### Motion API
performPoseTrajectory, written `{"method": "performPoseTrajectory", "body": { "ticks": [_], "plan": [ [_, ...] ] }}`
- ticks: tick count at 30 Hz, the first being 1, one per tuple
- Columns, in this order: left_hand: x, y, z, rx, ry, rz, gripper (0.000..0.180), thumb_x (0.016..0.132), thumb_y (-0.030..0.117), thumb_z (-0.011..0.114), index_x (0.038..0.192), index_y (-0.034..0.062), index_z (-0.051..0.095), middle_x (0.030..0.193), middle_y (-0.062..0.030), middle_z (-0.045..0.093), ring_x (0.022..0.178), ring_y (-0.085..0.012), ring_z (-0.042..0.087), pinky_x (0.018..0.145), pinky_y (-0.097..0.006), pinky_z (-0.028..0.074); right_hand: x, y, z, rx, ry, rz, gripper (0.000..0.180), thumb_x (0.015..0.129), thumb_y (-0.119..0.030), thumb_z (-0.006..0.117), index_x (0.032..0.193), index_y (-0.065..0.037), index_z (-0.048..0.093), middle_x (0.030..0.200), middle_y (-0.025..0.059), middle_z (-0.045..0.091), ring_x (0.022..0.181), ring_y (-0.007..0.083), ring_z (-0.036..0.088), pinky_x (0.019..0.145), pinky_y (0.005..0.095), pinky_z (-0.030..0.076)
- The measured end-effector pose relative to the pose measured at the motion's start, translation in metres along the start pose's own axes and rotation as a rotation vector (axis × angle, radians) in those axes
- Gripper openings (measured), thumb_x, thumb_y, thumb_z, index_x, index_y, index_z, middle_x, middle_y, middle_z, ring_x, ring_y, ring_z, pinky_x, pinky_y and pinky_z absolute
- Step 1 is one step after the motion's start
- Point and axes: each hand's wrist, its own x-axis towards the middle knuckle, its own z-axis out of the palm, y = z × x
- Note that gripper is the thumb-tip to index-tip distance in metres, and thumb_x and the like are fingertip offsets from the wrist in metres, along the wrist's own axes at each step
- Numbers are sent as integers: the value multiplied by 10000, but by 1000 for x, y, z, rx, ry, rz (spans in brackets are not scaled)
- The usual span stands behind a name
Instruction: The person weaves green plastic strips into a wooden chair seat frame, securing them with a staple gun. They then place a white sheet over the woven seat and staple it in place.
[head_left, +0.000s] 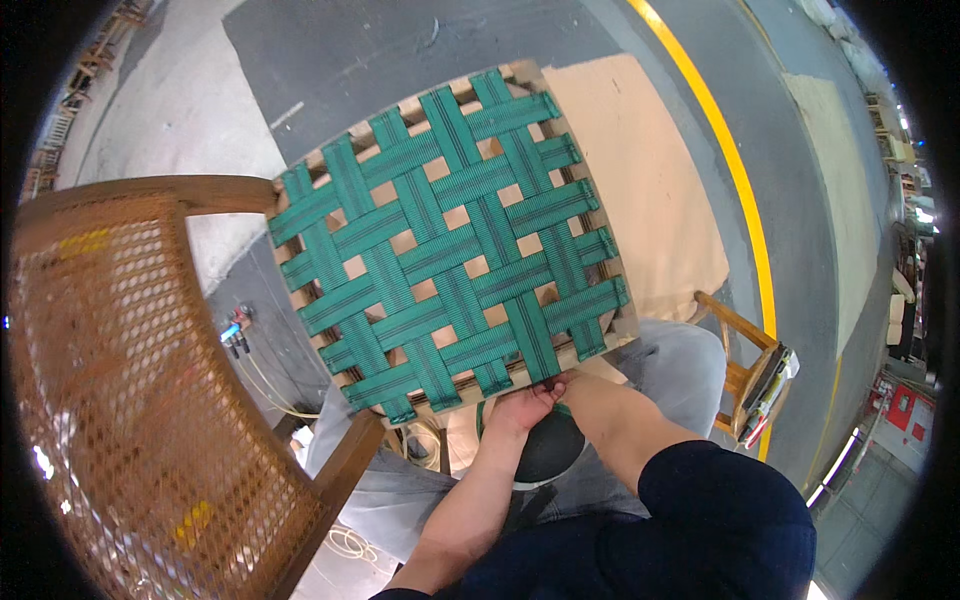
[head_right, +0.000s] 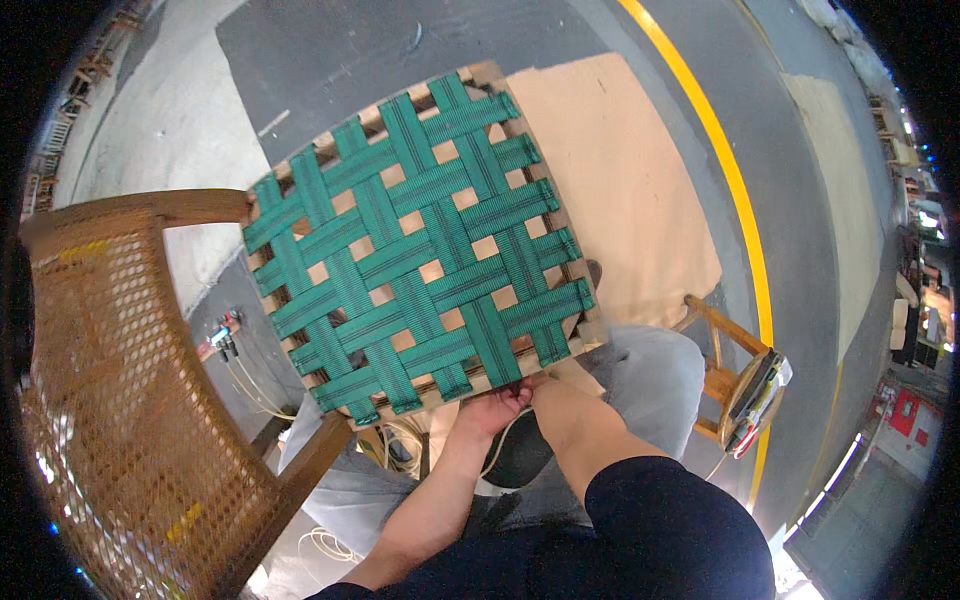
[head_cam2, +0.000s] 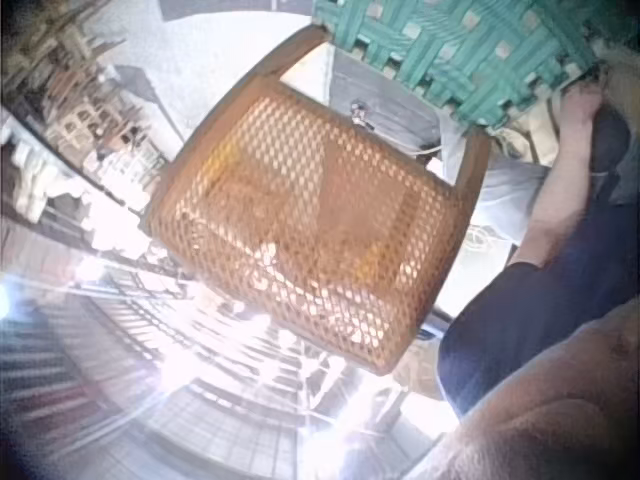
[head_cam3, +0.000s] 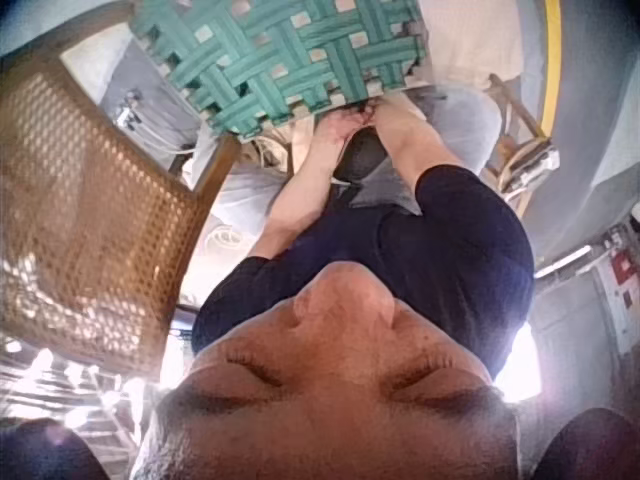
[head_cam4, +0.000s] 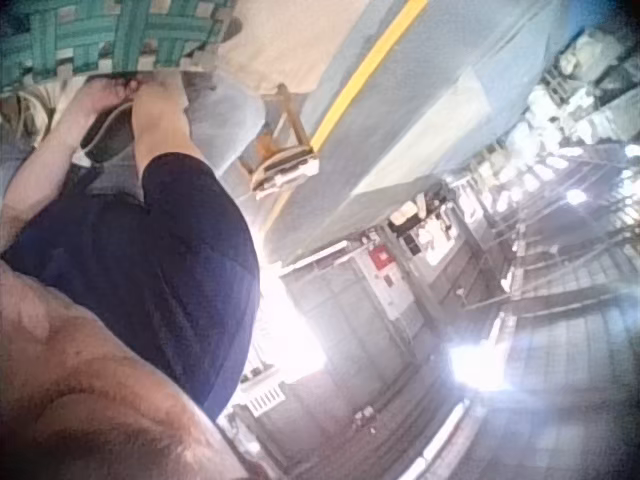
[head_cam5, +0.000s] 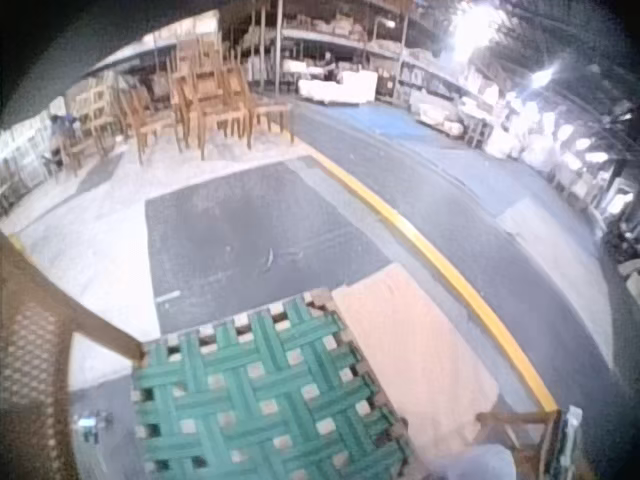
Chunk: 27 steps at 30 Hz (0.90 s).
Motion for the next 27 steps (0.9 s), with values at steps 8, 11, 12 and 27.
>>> {"method": "performPoseTrajectory", "body": {
  "ticks": [8,11,12,27],
  "plan": [
    [4,15,26,-155,115,247,452,1051,455,396,1267,105,584,1220,-90,652,1129,-299,619,977,-514,499,10,47,-12,65,-11,4,532,880,-415,665,1253,-38,628,1233,212,673,1126,363,663,939,480,518],
    [7,17,24,-196,101,312,437,1050,447,407,1251,104,587,1198,-88,651,1107,-293,619,962,-506,504,9,55,-16,78,-27,-2,516,870,-413,678,1227,-41,646,1212,207,683,1110,359,669,928,482,521],
    [7,19,23,-209,106,323,432,1050,444,410,1246,103,589,1191,-87,651,1099,-290,619,957,-503,505,11,55,-16,80,-39,-8,511,866,-412,683,1218,-42,652,1204,206,686,1105,358,670,925,482,522],
    [48,36,-2,-213,-99,266,362,1045,403,462,1167,94,606,1081,-76,647,984,-257,623,880,-461,528,10,26,0,-67,-100,-81,437,815,-399,749,1084,-55,744,1096,182,733,1029,340,696,869,488,536]
  ]
}}
